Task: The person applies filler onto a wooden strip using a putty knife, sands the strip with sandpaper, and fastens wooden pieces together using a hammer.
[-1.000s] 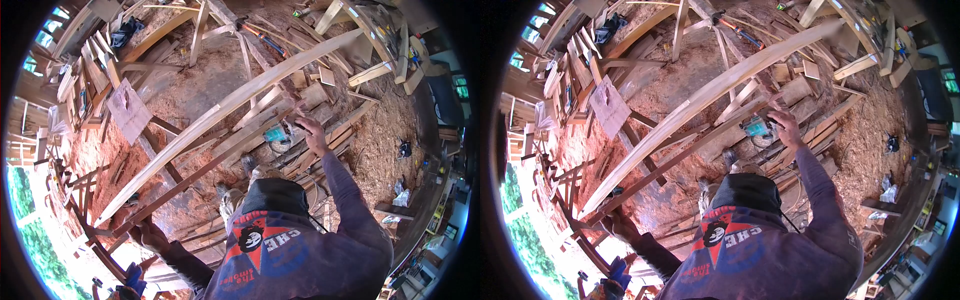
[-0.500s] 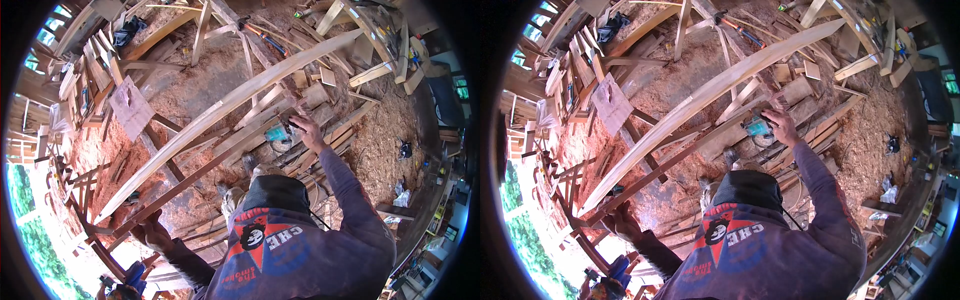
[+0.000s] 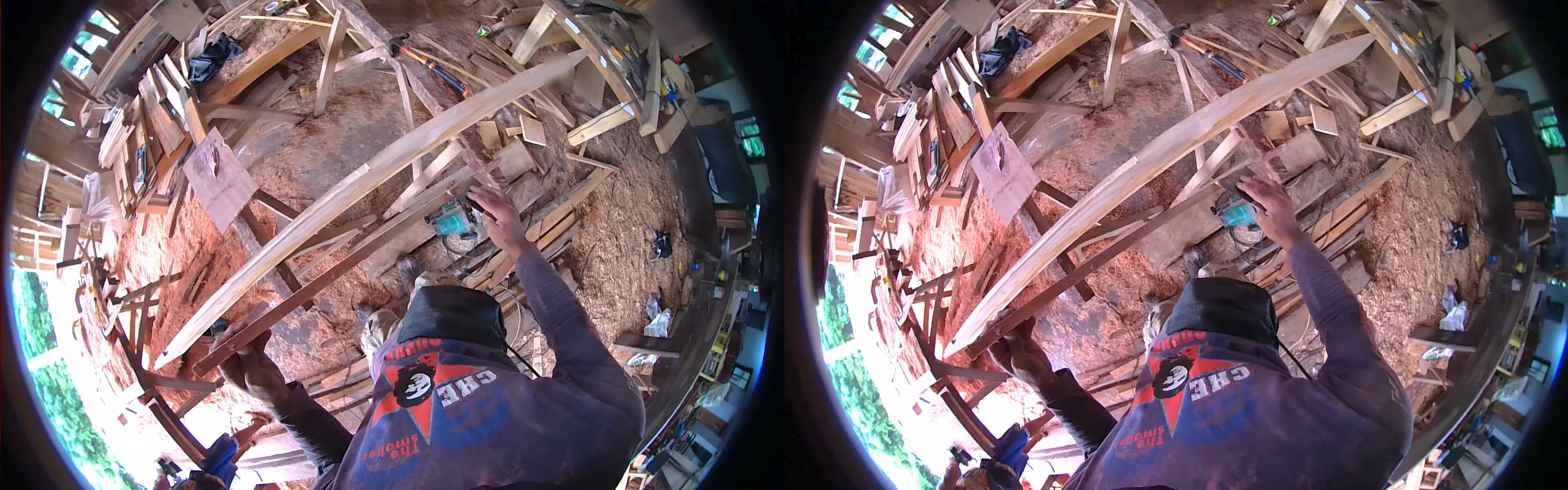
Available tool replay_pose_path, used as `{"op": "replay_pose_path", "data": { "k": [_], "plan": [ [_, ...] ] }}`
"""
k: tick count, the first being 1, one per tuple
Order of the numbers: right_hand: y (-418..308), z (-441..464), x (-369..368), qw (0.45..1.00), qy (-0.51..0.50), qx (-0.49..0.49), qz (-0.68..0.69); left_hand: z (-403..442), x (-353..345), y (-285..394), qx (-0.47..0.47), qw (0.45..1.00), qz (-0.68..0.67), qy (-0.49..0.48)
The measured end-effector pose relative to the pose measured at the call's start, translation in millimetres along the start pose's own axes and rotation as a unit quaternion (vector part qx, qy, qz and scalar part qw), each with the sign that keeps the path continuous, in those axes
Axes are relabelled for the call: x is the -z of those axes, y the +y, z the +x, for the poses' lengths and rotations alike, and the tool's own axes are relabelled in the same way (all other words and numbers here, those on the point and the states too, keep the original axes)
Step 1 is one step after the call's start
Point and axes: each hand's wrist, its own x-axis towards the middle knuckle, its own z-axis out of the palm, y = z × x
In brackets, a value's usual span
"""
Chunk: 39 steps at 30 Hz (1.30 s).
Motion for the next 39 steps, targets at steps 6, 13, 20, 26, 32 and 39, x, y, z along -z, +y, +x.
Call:
{"op": "replay_pose_path", "data": {
  "k": [6, 13, 20, 26, 32, 39],
  "plan": [
    [15.3, -8.9, -29.9, 1.000, -0.030, 0.008, -0.002, 2.9, 2.1, -2.7, 0.004, 1.000, -0.002, 0.001],
    [-10.9, -21.8, -28.1, 1.000, 0.002, -0.023, 0.012, 3.8, 8.3, -1.8, -0.004, 0.999, -0.002, -0.035],
    [-24.6, -37.8, -14.6, 0.999, 0.049, -0.017, 0.003, 13.6, 10.6, -1.0, 0.001, 0.997, -0.018, -0.070],
    [-40.1, -7.9, -27.2, 0.999, 0.044, 0.013, -0.025, 14.7, 16.2, -3.2, 0.032, 0.996, -0.005, -0.083],
    [-46.9, -22.6, -43.8, 1.000, 0.023, -0.002, -0.016, 12.2, 7.2, -1.1, 0.005, 0.993, -0.058, -0.102],
    [-62.9, -30.6, -36.3, 0.999, 0.023, 0.014, 0.023, 18.1, 17.3, -10.8, 0.022, 0.994, -0.051, -0.091]
  ]
}}
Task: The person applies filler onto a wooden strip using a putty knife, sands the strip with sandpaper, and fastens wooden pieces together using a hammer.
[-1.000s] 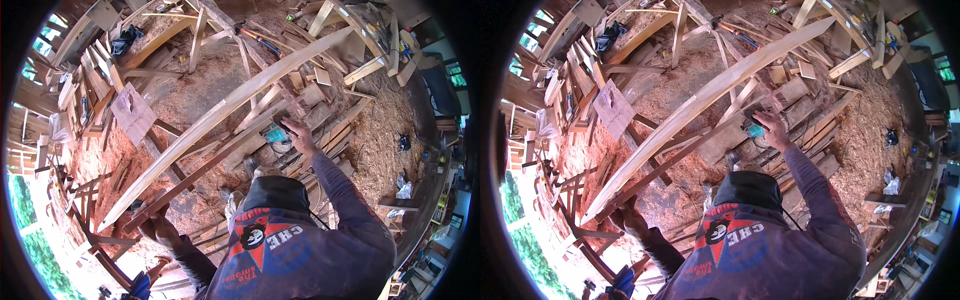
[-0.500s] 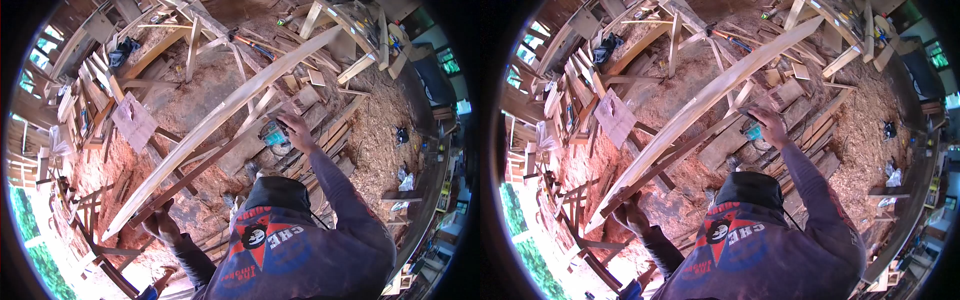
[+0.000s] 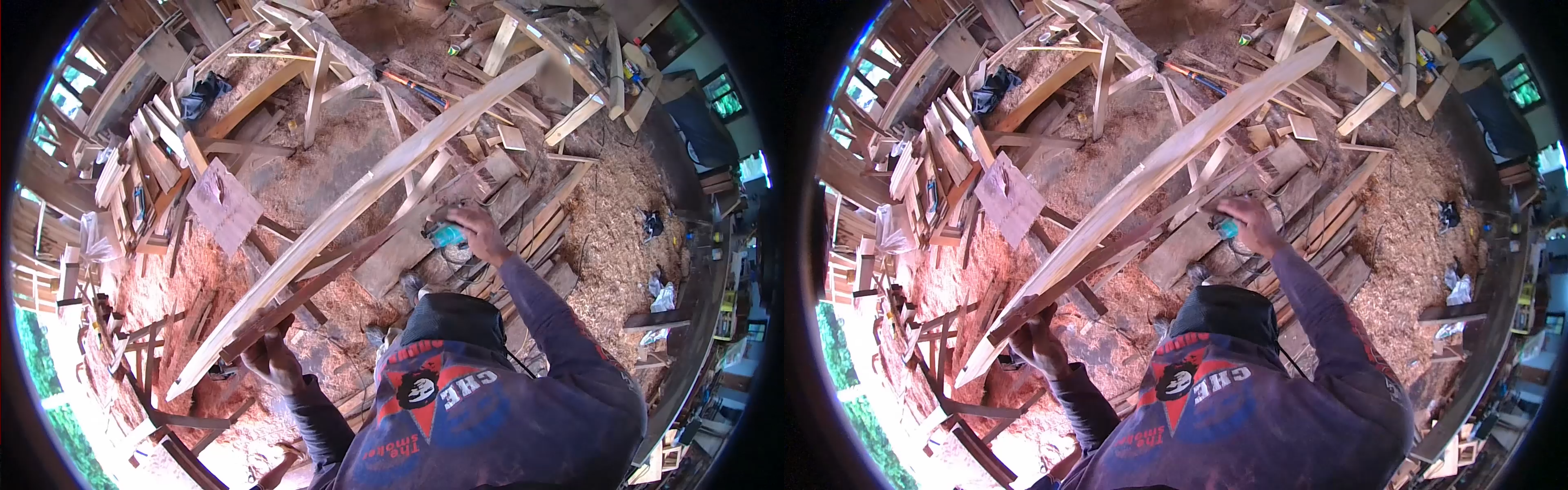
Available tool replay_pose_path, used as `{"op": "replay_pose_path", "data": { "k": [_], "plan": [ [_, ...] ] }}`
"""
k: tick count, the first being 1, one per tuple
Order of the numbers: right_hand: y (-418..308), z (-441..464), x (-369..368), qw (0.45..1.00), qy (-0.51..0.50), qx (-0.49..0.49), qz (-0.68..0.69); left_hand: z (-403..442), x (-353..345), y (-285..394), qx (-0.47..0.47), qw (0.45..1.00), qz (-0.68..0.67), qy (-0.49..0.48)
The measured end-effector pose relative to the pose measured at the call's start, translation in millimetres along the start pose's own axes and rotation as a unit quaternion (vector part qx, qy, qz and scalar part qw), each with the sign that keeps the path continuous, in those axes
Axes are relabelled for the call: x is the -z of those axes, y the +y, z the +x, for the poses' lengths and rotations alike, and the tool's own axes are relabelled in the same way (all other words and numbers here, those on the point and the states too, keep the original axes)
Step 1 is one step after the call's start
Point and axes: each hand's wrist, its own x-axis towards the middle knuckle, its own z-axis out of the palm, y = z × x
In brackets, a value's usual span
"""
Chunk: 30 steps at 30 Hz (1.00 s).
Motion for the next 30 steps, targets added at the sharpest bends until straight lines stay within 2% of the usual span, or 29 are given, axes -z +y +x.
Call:
{"op": "replay_pose_path", "data": {
  "k": [2, 4, 6, 8, 10, 12, 21, 24, 26, 28, 30],
  "plan": [
    [-11.0, -16.9, -0.3, 0.998, -0.031, 0.007, -0.045, 3.9, 0.6, 3.0, 0.004, 1.000, -0.006, -0.007],
    [-8.0, -22.0, -3.2, 0.996, 0.079, -0.023, 0.027, 7.7, -0.8, 2.7, 0.006, 1.000, -0.012, -0.011],
    [-21.8, -4.8, 6.4, 0.996, 0.086, -0.023, 0.025, 6.3, 1.5, 4.0, 0.020, 1.000, -0.005, -0.018],
    [-25.1, 11.1, 10.0, 0.997, 0.063, -0.050, -0.013, 5.1, 2.3, 5.4, 0.024, 0.999, 0.004, -0.033],
    [-16.6, 13.3, 2.7, 0.997, 0.063, -0.020, -0.030, 5.9, 1.3, 4.8, 0.021, 0.999, 0.010, -0.039],
    [-14.9, 12.3, -5.4, 0.997, 0.019, 0.005, -0.081, 4.0, 1.9, 3.8, 0.017, 0.998, -0.007, -0.053],
    [-31.6, -9.5, -10.6, 0.998, 0.020, -0.018, -0.051, 4.4, -5.4, 8.4, 0.004, 0.998, -0.019, -0.067],
    [-44.6, -20.6, -6.7, 0.997, -0.019, -0.007, -0.072, 6.3, -2.6, 7.5, 0.003, 0.998, -0.001, -0.067],
    [-48.8, -18.0, -4.1, 0.990, 0.112, -0.070, -0.041, 7.2, -2.7, 8.7, 0.003, 0.998, 0.001, -0.065],
    [-61.2, -4.9, 3.1, 0.987, 0.126, -0.095, -0.019, 4.5, 1.9, 6.0, 0.003, 0.998, 0.004, -0.069],
    [-65.3, 5.2, 5.3, 0.994, 0.102, -0.043, -0.004, 5.5, 1.1, 5.6, 0.002, 0.997, 0.002, -0.080]
  ]
}}
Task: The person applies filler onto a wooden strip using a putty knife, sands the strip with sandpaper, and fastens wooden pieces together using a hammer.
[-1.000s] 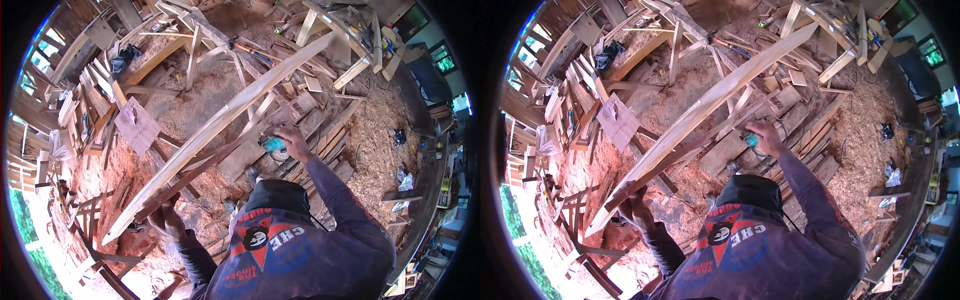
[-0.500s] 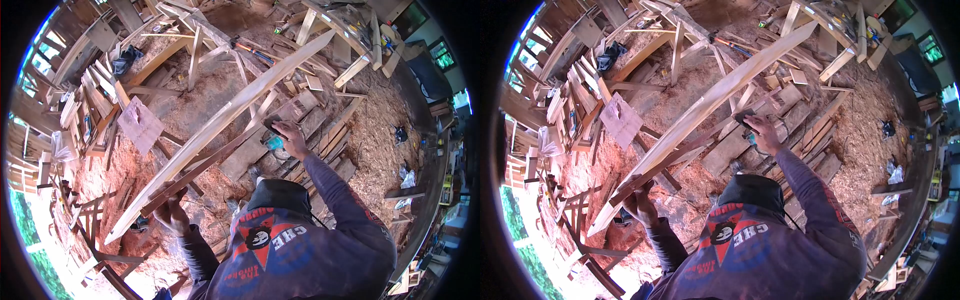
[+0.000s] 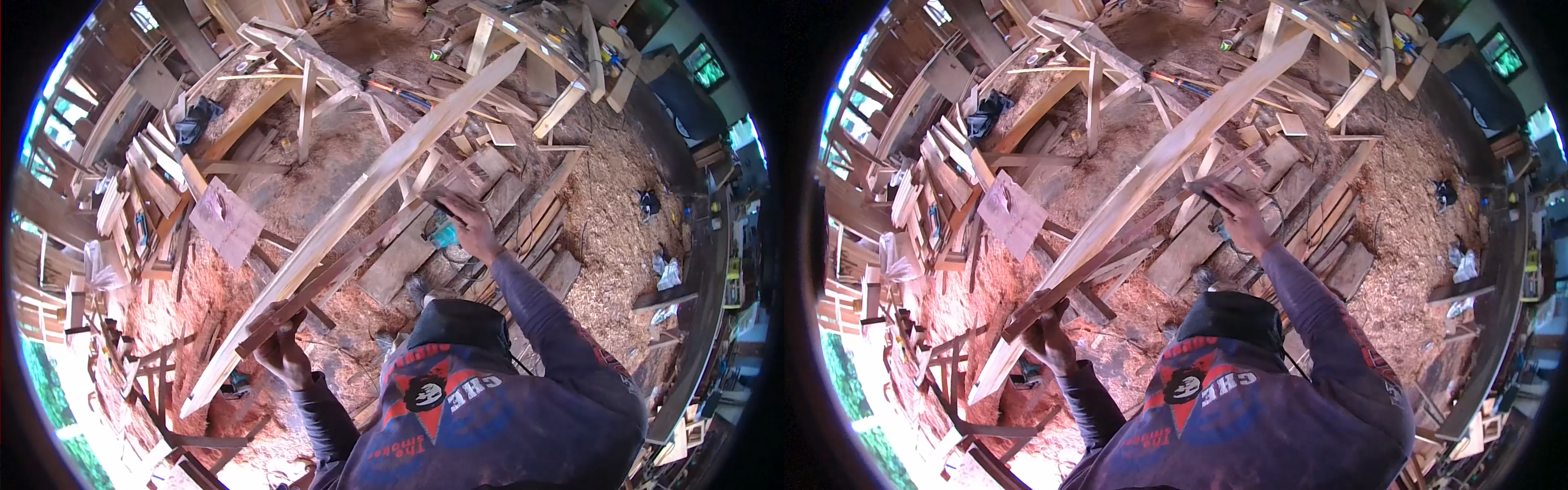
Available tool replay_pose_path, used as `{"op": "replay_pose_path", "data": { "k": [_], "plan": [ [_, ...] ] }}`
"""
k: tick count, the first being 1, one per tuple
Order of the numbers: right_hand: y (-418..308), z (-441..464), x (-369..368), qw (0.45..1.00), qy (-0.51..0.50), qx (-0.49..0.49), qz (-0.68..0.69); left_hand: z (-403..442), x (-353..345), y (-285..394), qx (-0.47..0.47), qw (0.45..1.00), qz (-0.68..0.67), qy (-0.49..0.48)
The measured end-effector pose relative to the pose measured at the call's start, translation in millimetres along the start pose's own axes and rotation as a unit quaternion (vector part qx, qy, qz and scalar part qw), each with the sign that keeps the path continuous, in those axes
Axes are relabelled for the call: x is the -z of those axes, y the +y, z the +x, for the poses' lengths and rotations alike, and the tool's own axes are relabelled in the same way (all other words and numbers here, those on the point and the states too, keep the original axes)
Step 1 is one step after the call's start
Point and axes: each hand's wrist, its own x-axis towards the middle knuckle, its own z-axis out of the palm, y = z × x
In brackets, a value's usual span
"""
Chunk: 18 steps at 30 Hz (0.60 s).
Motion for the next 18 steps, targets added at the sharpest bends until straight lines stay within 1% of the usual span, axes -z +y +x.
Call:
{"op": "replay_pose_path", "data": {
  "k": [1, 4, 5, 7, 8, 10, 12, 13, 15, 16, 18],
  "plan": [
    [9.0, -2.9, -12.6, 0.999, 0.000, 0.032, -0.014, -1.5, -2.0, 0.4, -0.002, 1.000, -0.011, -0.009],
    [1.1, -18.1, -41.1, 1.000, -0.026, 0.009, -0.002, -5.9, -3.2, -2.4, -0.001, 1.000, -0.023, -0.003],
    [-2.2, -19.4, -45.2, 1.000, -0.018, 0.008, -0.006, -6.1, -3.3, -4.8, 0.000, 1.000, -0.023, 0.010],
    [-1.5, -23.6, -43.6, 0.999, -0.039, -0.002, 0.004, -8.7, -0.4, -6.6, 0.007, 1.000, -0.003, 0.023],
    [-3.2, -25.1, -39.6, 0.998, -0.055, -0.009, 0.011, -10.5, 3.4, -8.6, 0.010, 1.000, -0.004, 0.018],
    [1.1, -27.5, -33.8, 0.998, -0.060, -0.002, -0.003, -10.1, 7.9, -15.3, -0.015, 1.000, -0.021, -0.007],
    [2.9, -28.7, -28.5, 0.996, -0.088, -0.010, -0.010, -10.4, 7.4, -15.3, -0.012, 0.999, -0.034, -0.014],
    [3.0, -32.0, -26.4, 0.996, -0.085, -0.009, -0.014, -10.6, 7.4, -16.5, -0.017, 1.000, -0.023, -0.004],
    [-2.1, -47.1, -22.6, 0.991, -0.123, 0.014, -0.051, -10.7, 9.1, -16.7, -0.020, 1.000, -0.015, 0.003],
    [-3.4, -53.3, -19.9, 0.991, -0.120, 0.015, -0.054, -8.6, 10.1, -16.3, -0.018, 1.000, -0.022, -0.004],
    [-21.0, -48.8, -1.7, 0.999, -0.002, -0.022, 0.041, -4.0, 8.7, -16.0, -0.018, 0.999, -0.033, -0.005]
  ]
}}
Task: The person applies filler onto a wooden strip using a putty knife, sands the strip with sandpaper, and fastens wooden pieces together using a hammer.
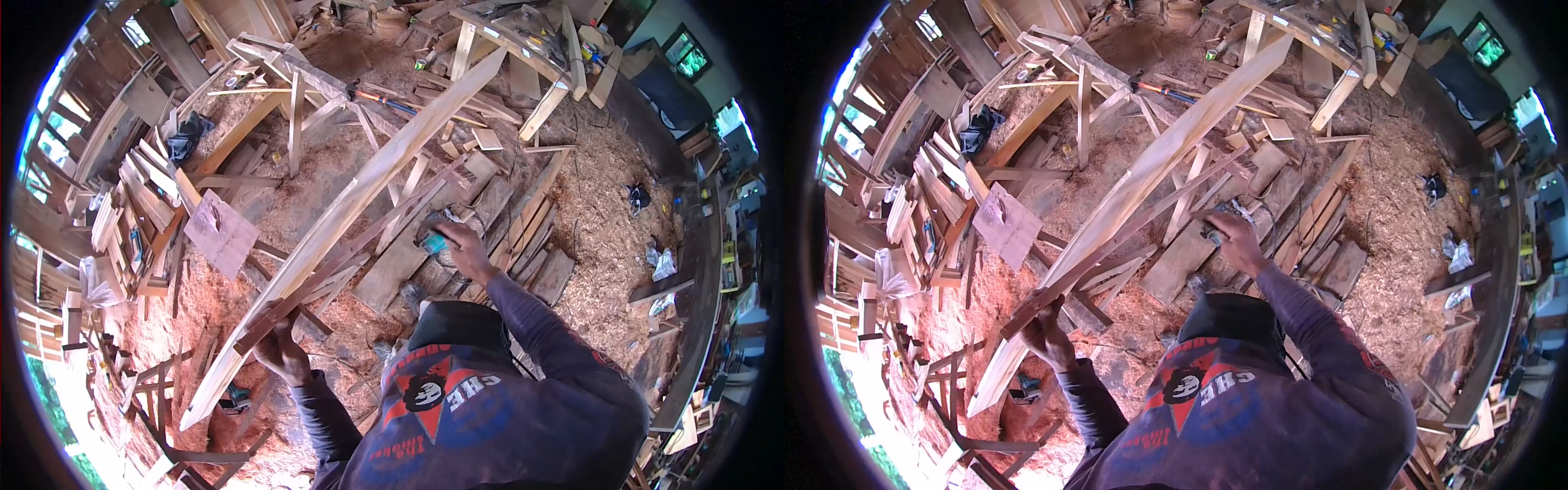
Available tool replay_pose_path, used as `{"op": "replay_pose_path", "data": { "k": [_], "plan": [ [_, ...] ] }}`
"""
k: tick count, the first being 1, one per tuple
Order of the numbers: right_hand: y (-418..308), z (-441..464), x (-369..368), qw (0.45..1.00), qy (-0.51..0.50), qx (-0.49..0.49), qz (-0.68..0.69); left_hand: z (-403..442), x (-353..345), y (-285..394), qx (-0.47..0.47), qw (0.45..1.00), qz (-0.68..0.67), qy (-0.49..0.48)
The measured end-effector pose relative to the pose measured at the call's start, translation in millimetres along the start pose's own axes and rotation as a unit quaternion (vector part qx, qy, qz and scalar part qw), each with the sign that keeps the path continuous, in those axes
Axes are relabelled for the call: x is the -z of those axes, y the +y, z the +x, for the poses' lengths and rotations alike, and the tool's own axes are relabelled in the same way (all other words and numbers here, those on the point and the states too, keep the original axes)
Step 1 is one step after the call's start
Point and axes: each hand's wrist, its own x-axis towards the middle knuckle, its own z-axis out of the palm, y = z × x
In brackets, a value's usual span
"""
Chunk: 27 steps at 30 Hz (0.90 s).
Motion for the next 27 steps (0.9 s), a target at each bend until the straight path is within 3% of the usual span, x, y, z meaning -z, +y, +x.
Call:
{"op": "replay_pose_path", "data": {
  "k": [2, 4, 5, 6, 8, 13, 17, 19, 20, 22, 23, 24, 27],
  "plan": [
    [-2.9, 5.4, 14.0, 0.999, 0.034, -0.018, -0.017, -1.0, -0.5, 4.4, 0.020, 1.000, 0.014, -0.001],
    [16.4, 11.5, 23.2, 0.994, -0.022, -0.092, -0.057, -0.4, -6.1, 6.2, 0.023, 1.000, 0.006, -0.002],
    [16.5, 19.8, 26.5, 0.998, -0.021, -0.016, -0.051, 0.1, -8.2, 6.1, 0.013, 1.000, -0.006, -0.013],
    [0.4, 28.9, 32.3, 0.998, -0.023, -0.014, -0.049, 0.0, -10.3, 6.2, 0.001, 1.000, -0.016, -0.023],
    [-30.5, 44.0, 36.8, 0.979, -0.073, 0.076, -0.174, -1.5, -16.0, 6.3, -0.007, 1.000, -0.016, -0.011],
    [-13.0, 37.8, -6.1, 0.981, -0.089, 0.083, -0.149, -4.5, -37.3, 15.6, -0.025, 0.999, -0.024, -0.021],
    [-23.8, 30.5, 2.8, 0.986, -0.091, 0.064, -0.126, -9.7, -38.9, 13.5, -0.036, 0.999, 0.008, 0.004],
    [-22.9, 23.6, 9.7, 0.965, -0.195, 0.120, -0.130, -9.1, -45.6, 14.8, -0.032, 0.999, 0.027, 0.018],
    [-27.5, 13.7, 9.7, 0.965, -0.192, 0.117, -0.134, -8.7, -48.5, 15.2, -0.031, 0.999, 0.024, 0.014],
    [-37.0, -2.1, 8.3, 0.991, -0.107, 0.033, -0.068, -4.6, -54.3, 13.8, -0.058, 0.997, 0.045, -0.001],
    [-33.1, 0.7, 16.3, 0.998, -0.013, 0.040, -0.049, -0.3, -55.7, 17.2, -0.052, 0.998, 0.025, 0.008],
    [-17.0, 0.5, 24.7, 0.998, -0.009, 0.034, -0.056, 2.3, -43.4, 11.5, -0.057, 0.996, 0.060, 0.020],
    [38.2, 16.7, 63.4, 0.961, 0.003, -0.273, -0.044, 7.9, -27.1, 9.3, -0.038, 0.998, 0.038, 0.029]
  ]
}}
